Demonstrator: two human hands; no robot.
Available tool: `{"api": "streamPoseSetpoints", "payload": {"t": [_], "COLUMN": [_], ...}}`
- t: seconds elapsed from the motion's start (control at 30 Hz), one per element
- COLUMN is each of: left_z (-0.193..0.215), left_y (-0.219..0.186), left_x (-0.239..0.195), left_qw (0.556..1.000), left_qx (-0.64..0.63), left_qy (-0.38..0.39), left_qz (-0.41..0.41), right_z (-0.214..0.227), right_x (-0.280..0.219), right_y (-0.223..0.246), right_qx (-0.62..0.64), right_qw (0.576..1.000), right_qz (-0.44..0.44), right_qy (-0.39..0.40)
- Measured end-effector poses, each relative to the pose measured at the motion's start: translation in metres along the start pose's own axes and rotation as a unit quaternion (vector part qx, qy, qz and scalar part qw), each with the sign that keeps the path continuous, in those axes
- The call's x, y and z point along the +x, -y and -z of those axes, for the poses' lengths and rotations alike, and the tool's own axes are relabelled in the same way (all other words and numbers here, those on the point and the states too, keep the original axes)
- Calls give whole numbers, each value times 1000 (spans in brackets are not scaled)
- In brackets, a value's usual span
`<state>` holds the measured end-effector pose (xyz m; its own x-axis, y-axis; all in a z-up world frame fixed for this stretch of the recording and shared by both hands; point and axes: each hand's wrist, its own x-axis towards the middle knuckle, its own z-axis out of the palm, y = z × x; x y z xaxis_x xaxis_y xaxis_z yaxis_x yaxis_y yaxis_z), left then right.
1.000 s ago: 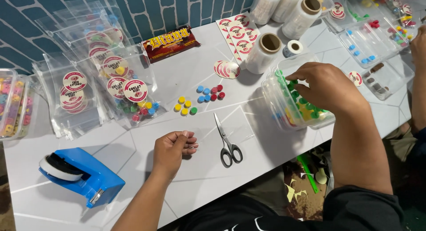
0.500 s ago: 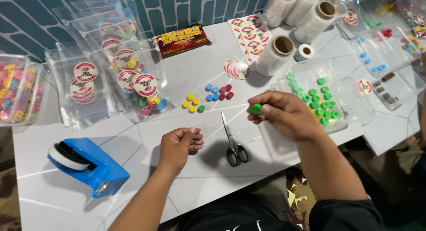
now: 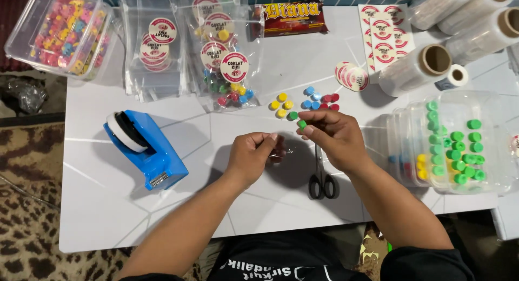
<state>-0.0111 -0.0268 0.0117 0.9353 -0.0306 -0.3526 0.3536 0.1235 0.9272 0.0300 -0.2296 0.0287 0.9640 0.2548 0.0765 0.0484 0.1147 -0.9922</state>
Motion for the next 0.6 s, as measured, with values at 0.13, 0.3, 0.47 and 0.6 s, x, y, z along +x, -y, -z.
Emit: {"api": "streamPoseSetpoints", "payload": {"t": [0.13,0.3,0.47,0.6], "left_z": [-1,0,-1,-1], "left_y": [1,-6,0,-6], "left_x": [3,2,6,2], "left_qw": [999,999,998,999], "left_qx": [-40,-16,56,50], "left_qy": [-12,-11,-6,-2], "left_qz": [24,26,10,0], "right_z": [-5,-13,-21,-25], "right_x": [2,-9,-13,-11], "right_y": [-15,0,-19,-17], "right_qx": [-91,-326,-347,-391], "right_qw": [990,921,897,858], "right_qz": [103,211,273,334], "right_qy": [-19,-13,-18,-8]}}
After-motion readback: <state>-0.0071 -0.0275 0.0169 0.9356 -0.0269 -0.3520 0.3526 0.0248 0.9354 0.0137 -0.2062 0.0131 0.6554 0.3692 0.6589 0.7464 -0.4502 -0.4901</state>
